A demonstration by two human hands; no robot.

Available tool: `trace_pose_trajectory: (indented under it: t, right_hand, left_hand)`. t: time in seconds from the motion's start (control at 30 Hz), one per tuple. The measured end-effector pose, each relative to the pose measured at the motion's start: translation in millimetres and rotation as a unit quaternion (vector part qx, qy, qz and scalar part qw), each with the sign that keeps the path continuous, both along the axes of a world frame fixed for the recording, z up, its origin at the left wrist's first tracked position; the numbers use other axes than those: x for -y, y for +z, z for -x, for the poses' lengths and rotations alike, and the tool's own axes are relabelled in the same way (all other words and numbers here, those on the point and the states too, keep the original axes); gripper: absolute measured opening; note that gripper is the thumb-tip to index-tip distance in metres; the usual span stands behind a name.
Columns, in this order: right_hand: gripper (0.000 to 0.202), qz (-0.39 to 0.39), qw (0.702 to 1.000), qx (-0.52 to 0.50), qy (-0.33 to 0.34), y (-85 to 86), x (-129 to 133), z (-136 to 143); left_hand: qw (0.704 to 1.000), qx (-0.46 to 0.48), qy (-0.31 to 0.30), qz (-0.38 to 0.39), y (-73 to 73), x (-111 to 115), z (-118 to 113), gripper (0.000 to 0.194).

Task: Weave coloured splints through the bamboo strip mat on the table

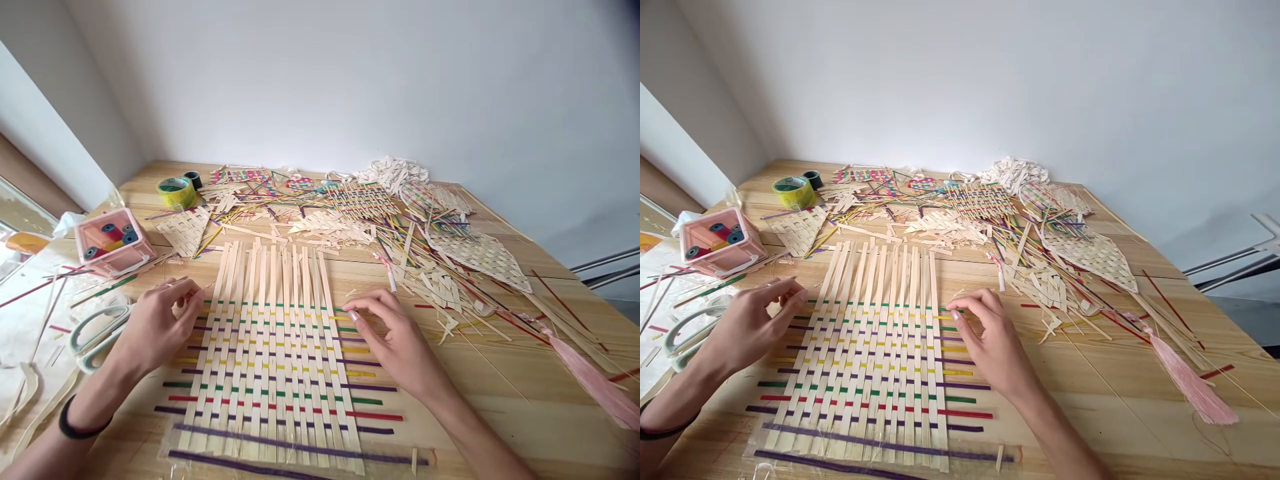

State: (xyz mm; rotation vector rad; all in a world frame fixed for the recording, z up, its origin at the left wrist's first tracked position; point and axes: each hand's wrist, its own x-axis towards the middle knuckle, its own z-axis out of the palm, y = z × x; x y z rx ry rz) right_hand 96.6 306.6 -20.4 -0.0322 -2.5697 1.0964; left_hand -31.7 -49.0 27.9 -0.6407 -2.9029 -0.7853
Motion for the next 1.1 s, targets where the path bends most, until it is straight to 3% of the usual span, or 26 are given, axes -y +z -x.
trace_pose_trajectory:
  t: [0.2, 0.4, 0.63, 0.83, 1.0, 1.1]
  right_hand:
    - [0.019, 0.004, 1.0, 0.007, -0.022, -1.3, -1, 0]
    - [0.021, 0.003, 1.0, 0.006, -0.013, -0.5, 0, 0]
    - [0.019, -0.008, 1.0, 0.004, 0.008, -1.5, 1, 1]
    - [0.014, -0.025, 0.999, -0.013, 0.023, 0.2, 1, 0]
    - [0.01, -0.106, 0.99, -0.071, 0.066, 10.5, 14, -7]
    - [0.018, -0.153, 0.98, -0.075, 0.107, 11.1, 23, -11]
  left_hand:
    - [1.0, 0.014, -0.002, 0.002, 4.8, 0, -2, 0.042]
    - [0.99, 0.016, -0.136, -0.016, 6.1, 4, -2, 0.052]
    - [0.989, 0.036, -0.146, 0.01, -1.4, 9, 3, 0.053]
    - [0.985, 0.055, -0.161, 0.02, 4.2, 8, 2, 0.053]
    - [0.977, 0.122, -0.163, 0.069, 9.5, 9, 1, 0.042]
    - [0.968, 0.144, -0.174, 0.106, 12.3, 9, 2, 0.033]
